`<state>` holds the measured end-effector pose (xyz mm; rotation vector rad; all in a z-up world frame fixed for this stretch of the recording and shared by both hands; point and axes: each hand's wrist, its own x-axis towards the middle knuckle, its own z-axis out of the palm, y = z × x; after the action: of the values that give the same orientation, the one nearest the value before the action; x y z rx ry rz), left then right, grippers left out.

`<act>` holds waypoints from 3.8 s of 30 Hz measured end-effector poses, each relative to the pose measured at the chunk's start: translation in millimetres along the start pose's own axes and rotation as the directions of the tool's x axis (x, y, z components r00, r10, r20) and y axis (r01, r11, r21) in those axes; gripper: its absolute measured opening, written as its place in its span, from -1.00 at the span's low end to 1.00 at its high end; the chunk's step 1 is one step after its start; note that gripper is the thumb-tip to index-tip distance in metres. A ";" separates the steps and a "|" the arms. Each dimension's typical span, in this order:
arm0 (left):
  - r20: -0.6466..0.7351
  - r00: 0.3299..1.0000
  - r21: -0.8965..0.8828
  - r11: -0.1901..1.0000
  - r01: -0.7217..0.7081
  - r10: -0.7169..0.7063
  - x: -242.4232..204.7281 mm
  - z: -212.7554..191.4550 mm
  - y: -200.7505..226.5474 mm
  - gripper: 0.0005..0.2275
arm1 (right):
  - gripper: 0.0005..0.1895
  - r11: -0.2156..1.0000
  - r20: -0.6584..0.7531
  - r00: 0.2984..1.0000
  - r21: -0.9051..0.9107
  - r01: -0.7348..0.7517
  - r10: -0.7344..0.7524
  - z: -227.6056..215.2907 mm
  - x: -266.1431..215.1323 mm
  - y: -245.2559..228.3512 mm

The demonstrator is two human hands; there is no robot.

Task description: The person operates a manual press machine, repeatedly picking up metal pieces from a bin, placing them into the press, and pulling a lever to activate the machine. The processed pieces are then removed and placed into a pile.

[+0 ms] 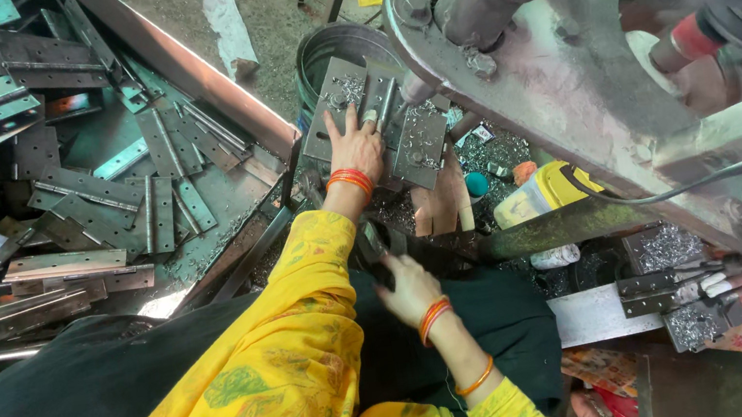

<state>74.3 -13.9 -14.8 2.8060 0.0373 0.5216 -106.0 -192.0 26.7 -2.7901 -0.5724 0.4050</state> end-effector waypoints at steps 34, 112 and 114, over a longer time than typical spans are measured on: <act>-0.010 1.000 0.077 0.997 -0.002 0.003 -0.1 -26.5 -3.2 -0.63 | -0.47 0.987 -0.101 0.994 0.161 -0.019 0.036 82.9 -22.0 33.0; 0.026 0.717 -0.963 0.175 0.205 -0.697 -94.6 -64.1 -55.5 -0.29 | -0.56 0.989 -0.003 0.999 0.140 -0.048 0.049 -45.3 -8.0 -24.9; 0.094 0.765 -0.994 -0.013 0.111 -0.637 -85.3 -63.6 -35.1 -0.27 | -0.57 0.989 -0.010 0.999 0.139 -0.044 0.045 -42.6 -9.1 -25.5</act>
<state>-27.1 30.6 2.4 1.1259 0.4087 0.6175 -109.1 -181.7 75.9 -2.6740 -0.4611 0.4186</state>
